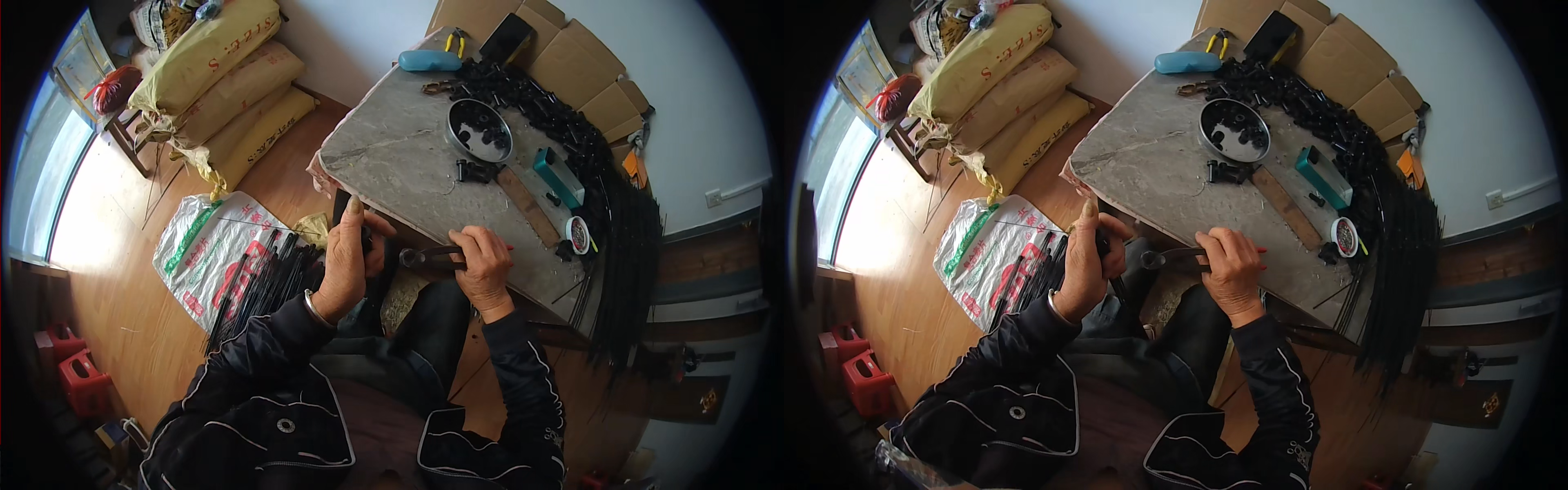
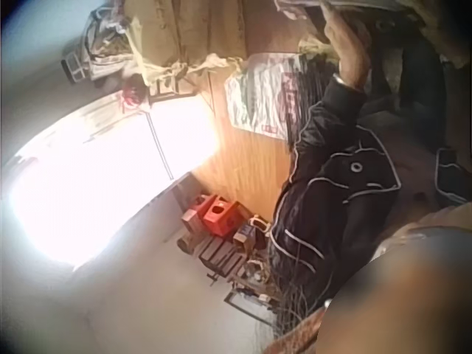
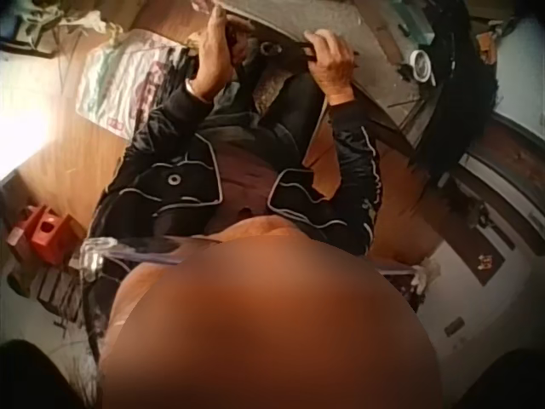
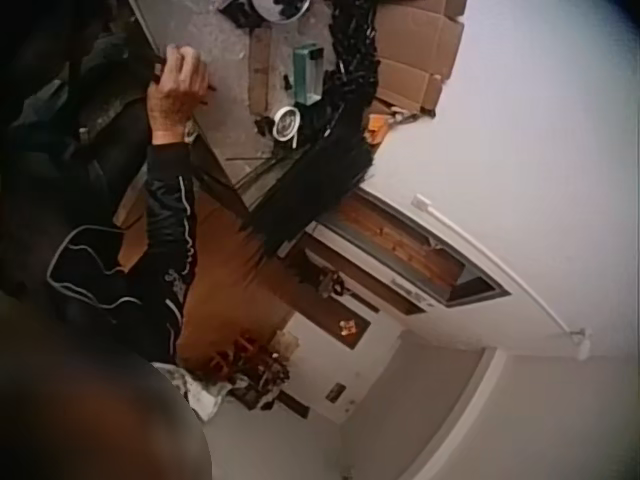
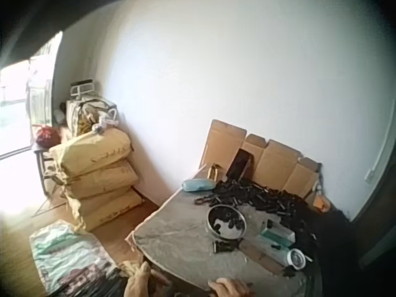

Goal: The recorder is cutting, bundling, and attaching connectors to groups of black plastic strips at an assembly workstation.

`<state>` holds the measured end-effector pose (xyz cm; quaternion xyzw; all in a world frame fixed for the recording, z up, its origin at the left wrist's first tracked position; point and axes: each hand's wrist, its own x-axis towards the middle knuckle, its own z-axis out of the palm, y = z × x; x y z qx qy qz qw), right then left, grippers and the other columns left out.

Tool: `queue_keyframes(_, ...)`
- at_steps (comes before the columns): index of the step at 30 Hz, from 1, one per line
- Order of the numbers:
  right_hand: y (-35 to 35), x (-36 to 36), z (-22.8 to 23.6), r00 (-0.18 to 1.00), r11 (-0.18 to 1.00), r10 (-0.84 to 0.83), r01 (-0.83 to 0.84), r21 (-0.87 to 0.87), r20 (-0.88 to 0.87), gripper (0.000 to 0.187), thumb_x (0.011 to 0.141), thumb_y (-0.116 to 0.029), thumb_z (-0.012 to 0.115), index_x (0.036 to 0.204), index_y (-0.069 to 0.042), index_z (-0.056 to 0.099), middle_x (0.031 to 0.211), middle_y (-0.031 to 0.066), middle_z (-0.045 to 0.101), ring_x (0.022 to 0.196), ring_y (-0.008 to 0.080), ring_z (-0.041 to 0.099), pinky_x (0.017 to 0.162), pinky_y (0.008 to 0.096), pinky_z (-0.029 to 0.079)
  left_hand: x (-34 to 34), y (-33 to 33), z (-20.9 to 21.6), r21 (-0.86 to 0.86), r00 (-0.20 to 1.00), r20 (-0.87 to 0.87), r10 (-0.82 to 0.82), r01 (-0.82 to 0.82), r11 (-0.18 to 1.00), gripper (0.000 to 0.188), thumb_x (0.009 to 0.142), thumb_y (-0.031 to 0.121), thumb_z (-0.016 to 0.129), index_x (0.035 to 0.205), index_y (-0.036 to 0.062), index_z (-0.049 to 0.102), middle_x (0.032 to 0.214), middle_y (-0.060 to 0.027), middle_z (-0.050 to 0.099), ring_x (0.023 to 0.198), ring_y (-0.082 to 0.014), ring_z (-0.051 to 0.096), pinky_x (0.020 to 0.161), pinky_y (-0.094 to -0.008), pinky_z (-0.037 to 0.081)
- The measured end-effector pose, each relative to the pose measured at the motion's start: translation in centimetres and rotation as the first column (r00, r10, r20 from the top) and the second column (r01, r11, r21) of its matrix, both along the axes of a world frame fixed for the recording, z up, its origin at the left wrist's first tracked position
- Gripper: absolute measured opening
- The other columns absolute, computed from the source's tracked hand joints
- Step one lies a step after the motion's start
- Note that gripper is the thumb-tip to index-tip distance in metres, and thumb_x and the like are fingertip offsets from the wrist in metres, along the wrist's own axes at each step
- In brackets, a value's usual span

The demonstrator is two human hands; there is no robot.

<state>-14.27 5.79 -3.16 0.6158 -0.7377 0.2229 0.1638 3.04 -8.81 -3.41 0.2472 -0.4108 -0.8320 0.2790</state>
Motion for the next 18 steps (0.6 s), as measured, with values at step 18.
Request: queue_keyframes(18, 3.8, 5.2, 5.0, -0.305, 0.861, 0.402, 0.446, -0.244, 0.863, 0.027, 0.092, -0.033, 0.064, 0.085, -0.008, 0.056, 0.079, -0.0007, 0.049, 0.068, 0.0114, 0.045, 0.063, 0.028, 0.042, -2.7, 7.3, 4.0, -0.4, 0.92, -0.125, -0.371, 0.296, 0.868, 0.065, 0.099, 0.057, 0.029, 0.11, -0.0001, 0.058, 0.074, -0.0012, 0.054, 0.06, -0.0074, 0.045, 0.062, -0.0207, 0.04)
